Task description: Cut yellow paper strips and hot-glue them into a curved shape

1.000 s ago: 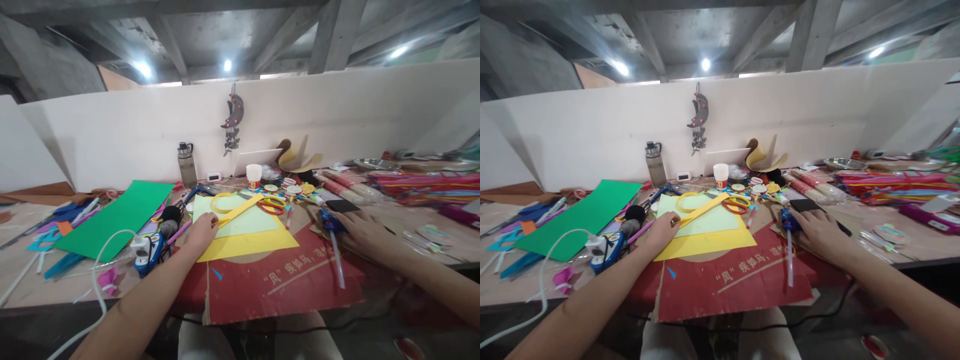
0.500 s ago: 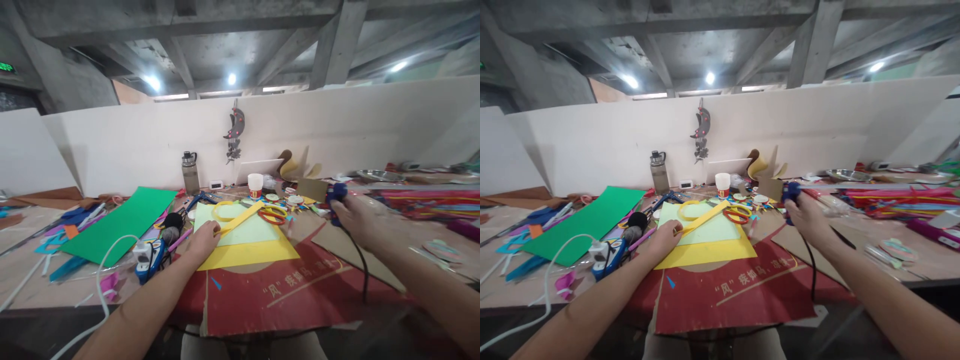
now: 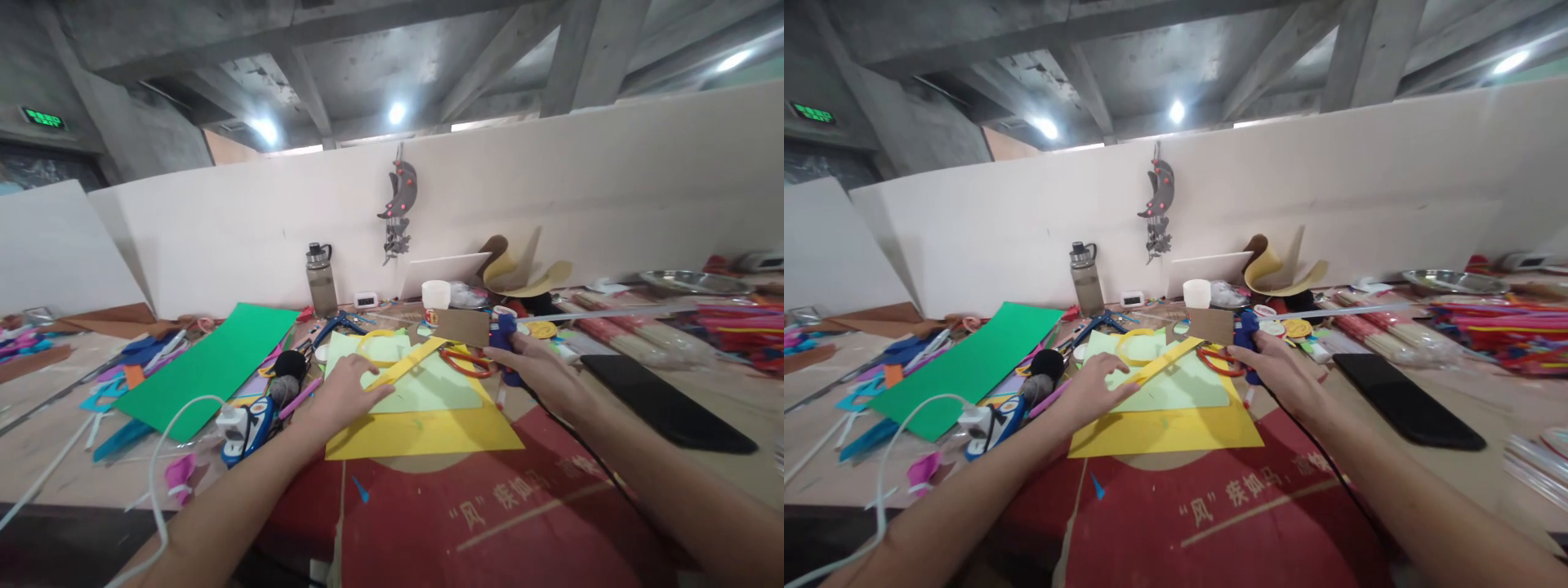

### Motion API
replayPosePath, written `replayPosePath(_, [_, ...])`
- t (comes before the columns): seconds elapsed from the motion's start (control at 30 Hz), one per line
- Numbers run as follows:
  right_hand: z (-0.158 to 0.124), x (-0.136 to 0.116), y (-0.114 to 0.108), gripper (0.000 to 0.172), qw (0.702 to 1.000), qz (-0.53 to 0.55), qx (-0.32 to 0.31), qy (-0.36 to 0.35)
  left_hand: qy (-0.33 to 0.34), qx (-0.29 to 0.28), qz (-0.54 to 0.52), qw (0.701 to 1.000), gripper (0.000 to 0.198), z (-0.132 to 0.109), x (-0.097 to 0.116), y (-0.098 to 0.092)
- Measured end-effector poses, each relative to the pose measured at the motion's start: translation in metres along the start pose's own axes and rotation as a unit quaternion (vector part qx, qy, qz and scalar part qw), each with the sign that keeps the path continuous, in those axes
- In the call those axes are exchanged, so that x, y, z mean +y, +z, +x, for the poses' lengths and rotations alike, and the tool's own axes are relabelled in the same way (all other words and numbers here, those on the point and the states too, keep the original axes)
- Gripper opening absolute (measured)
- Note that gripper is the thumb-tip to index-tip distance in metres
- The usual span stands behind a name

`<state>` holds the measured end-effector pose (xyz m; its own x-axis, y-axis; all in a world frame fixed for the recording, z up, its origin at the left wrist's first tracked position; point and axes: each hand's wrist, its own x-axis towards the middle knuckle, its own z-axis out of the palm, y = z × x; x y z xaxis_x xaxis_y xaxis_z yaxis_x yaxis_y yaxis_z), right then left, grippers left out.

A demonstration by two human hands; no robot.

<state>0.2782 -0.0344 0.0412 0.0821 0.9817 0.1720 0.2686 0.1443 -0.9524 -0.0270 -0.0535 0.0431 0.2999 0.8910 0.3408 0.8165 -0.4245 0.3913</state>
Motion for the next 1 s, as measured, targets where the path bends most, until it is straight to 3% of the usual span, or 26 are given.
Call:
replayPosePath(0.1, [-0.007,-0.005,0.001,0.031,0.997,0.064,-0.042,0.009,0.006,0.02,-0.086,0.996,0.043,0.023,0.019,0.0])
replayPosePath(0.23, [-0.017,-0.022,0.006,0.038,0.99,0.112,-0.072,0.044,0.029,-0.012,-0.138,0.99,0.069,0.052,0.035,0.02])
replayPosePath(0.27, [-0.019,-0.024,0.006,0.038,0.988,0.121,-0.077,0.047,0.027,-0.001,-0.13,0.991,0.068,0.057,0.037,0.026])
replayPosePath(0.37, [-0.022,-0.025,-0.003,0.035,0.985,0.141,-0.082,0.054,0.04,0.011,-0.088,0.995,0.028,0.067,0.044,0.038])
replayPosePath(0.4, [-0.023,-0.023,-0.008,0.034,0.984,0.148,-0.082,0.058,0.043,0.004,-0.077,0.996,0.023,0.069,0.047,0.039])
replayPosePath(0.57, [-0.027,-0.008,-0.05,0.023,0.982,0.117,-0.088,0.123,0.007,-0.021,-0.046,0.999,0.032,0.083,0.049,0.03])
replayPosePath(0.63, [-0.029,-0.004,-0.069,0.022,0.982,0.115,-0.058,0.136,-0.014,-0.03,-0.051,0.998,0.035,0.086,0.048,0.025])
replayPosePath(0.8, [-0.03,0.002,-0.098,0.01,0.959,0.232,0.119,0.113,0.02,-0.086,-0.15,0.985,0.037,0.085,0.065,0.029])
replayPosePath(0.9, [-0.034,0.002,-0.101,0.01,0.95,0.258,0.139,0.106,0.049,-0.095,-0.21,0.972,0.036,0.083,0.086,0.043])
replayPosePath(1.0, [-0.04,0.001,-0.1,0.011,0.961,0.217,0.131,0.11,0.001,-0.156,-0.322,0.934,0.037,0.085,0.109,0.065])
